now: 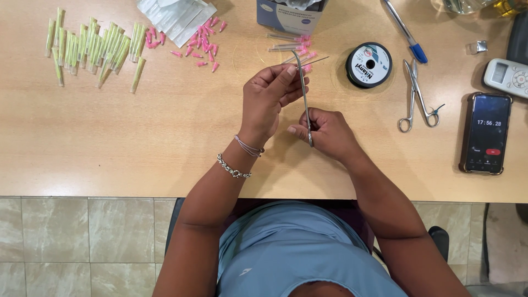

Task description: The person threads a thin filament through a small pink cap using hemostats, then places the cap onto a clear plastic tube. They repeat this process with additional caps and tubes on a wooden table with medical supplies.

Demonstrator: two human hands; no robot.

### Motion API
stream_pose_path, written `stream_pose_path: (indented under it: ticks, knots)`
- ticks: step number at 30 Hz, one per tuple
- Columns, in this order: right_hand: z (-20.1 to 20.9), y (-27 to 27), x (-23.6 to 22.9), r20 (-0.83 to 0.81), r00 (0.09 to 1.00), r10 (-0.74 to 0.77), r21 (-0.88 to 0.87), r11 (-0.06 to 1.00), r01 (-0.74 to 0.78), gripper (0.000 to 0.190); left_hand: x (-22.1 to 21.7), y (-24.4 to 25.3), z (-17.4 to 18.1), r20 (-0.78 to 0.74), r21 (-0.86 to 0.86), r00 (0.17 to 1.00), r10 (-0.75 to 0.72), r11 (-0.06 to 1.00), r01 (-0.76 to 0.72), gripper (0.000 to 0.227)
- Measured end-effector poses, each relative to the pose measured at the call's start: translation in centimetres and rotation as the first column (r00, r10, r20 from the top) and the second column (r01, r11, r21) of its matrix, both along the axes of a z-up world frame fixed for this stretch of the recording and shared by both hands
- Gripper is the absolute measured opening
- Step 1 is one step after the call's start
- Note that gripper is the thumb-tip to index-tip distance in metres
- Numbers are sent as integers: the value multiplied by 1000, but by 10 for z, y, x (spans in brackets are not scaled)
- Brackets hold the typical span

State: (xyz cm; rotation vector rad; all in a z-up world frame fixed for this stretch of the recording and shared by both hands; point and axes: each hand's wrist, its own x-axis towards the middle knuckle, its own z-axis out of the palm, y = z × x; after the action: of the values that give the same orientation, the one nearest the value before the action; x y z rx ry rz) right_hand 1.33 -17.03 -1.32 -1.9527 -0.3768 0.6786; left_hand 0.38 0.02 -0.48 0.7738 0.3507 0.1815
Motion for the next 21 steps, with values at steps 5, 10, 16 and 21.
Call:
stream_pose_path:
  ticks: [5,10,16,21]
  knots:
    - [1,-1,0,15,1000,-4,-22,1000,4,36,0,1,0,-13,13,1000,-4,1000,4,21]
    - [-3,-1,1,10,1000,-4,-18,1000,4,36,1,0,-3,-20,44,1000,5,999,-4,22]
    - [-13,-5,1,12,1000,-3,4,1000,3,36,0,-3,-5,-34,58,999,23,998,-21,22]
    - [-13,-6,2,10,1000,14,24,1000,-15,35,0,-3,-4,-33,65,999,30,997,-28,21]
